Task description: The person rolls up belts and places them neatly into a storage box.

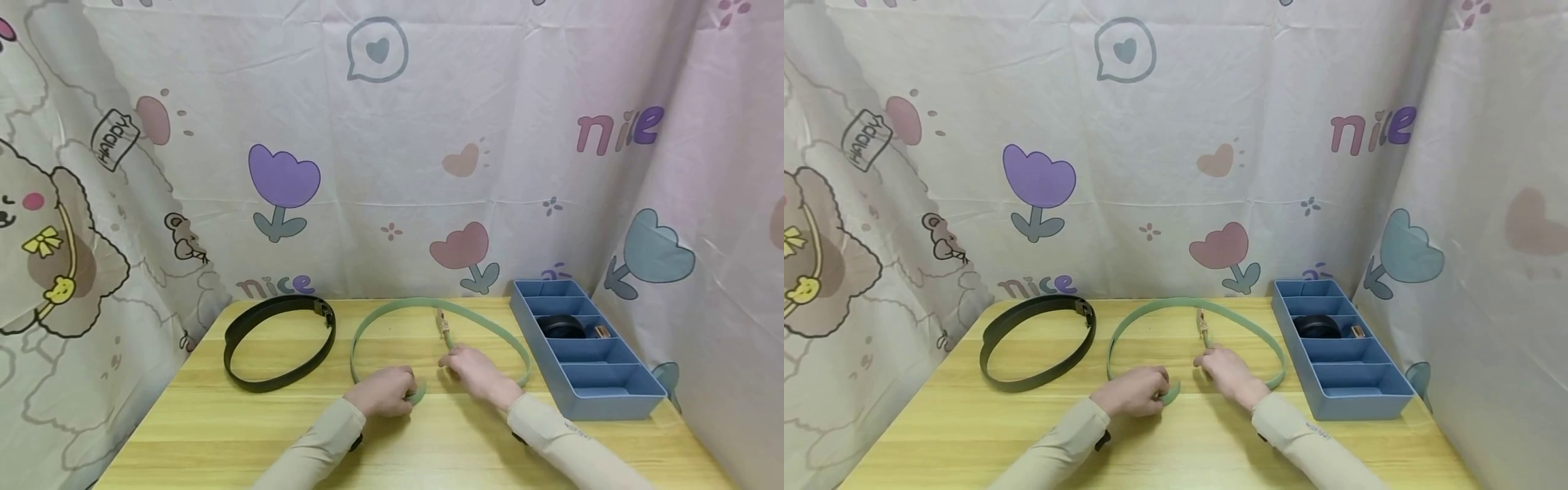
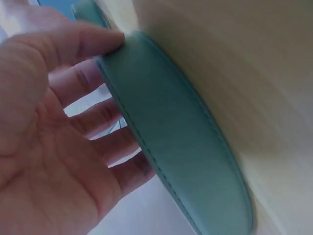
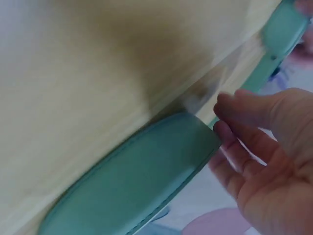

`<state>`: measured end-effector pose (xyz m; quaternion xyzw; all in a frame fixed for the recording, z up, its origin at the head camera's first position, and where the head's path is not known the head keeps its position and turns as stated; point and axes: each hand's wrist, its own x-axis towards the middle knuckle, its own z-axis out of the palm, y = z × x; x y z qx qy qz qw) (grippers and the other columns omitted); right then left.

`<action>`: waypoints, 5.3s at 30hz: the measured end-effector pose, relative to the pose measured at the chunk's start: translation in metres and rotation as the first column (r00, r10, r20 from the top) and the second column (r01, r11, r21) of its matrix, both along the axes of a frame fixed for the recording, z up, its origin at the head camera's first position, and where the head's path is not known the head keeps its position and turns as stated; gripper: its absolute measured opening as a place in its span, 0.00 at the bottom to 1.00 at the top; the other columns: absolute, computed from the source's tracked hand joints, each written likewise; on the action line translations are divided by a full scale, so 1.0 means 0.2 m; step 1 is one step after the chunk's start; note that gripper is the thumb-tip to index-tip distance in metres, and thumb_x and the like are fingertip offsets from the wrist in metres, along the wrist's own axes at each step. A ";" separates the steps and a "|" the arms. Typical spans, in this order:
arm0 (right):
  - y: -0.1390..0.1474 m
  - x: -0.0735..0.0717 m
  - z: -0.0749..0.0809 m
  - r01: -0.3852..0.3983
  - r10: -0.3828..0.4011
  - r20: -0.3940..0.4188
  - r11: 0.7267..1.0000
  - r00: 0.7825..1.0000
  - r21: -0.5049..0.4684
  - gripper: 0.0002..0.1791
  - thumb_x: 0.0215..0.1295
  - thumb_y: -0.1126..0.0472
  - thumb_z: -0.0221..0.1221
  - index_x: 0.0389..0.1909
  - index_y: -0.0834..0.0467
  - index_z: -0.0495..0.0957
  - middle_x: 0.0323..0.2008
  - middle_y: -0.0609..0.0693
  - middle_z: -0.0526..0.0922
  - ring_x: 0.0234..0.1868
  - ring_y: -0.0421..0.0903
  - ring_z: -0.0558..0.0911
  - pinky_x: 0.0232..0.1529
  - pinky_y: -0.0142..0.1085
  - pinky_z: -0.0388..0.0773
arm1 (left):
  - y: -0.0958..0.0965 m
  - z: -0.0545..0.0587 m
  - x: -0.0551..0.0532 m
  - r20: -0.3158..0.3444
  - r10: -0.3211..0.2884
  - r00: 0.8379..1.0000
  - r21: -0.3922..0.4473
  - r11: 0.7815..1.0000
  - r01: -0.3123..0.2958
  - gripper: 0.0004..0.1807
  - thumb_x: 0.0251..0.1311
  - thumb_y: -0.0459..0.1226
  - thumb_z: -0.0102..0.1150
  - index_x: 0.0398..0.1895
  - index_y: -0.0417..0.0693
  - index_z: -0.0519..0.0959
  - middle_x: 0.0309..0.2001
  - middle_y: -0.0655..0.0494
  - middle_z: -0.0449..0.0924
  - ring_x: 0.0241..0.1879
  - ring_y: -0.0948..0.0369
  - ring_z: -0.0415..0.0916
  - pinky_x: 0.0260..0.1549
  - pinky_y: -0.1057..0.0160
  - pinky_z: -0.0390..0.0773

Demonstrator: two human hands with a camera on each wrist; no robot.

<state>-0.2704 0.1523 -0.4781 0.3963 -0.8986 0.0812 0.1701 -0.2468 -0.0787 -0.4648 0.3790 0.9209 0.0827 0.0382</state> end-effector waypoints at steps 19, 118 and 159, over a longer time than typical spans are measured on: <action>0.01 -0.02 0.01 0.022 0.000 0.237 0.995 0.972 -0.094 0.13 0.61 0.66 0.63 0.48 0.58 0.83 0.41 0.49 0.87 0.40 0.42 0.84 0.43 0.38 0.81 | 0.05 0.01 0.01 -0.096 0.023 0.995 -0.028 0.999 -0.026 0.15 0.60 0.40 0.62 0.17 0.56 0.72 0.27 0.63 0.72 0.26 0.68 0.66 0.27 0.70 0.68; -0.16 -0.02 0.01 -0.106 0.096 0.349 0.994 0.932 0.009 0.05 0.58 0.62 0.68 0.26 0.53 0.81 0.24 0.42 0.80 0.22 0.30 0.66 0.23 0.24 0.66 | 0.06 0.00 -0.09 -0.035 0.060 0.998 0.008 0.998 -0.060 0.14 0.52 0.33 0.68 0.17 0.52 0.73 0.17 0.65 0.65 0.18 0.68 0.57 0.18 0.71 0.58; -0.18 0.05 -0.01 -0.150 0.158 0.154 0.987 0.975 -0.065 0.06 0.56 0.65 0.67 0.26 0.53 0.79 0.21 0.42 0.79 0.22 0.29 0.63 0.22 0.21 0.62 | 0.08 0.01 -0.01 -0.089 0.235 0.968 0.114 0.968 -0.224 0.23 0.46 0.36 0.69 0.09 0.55 0.62 0.12 0.66 0.55 0.14 0.68 0.54 0.14 0.71 0.56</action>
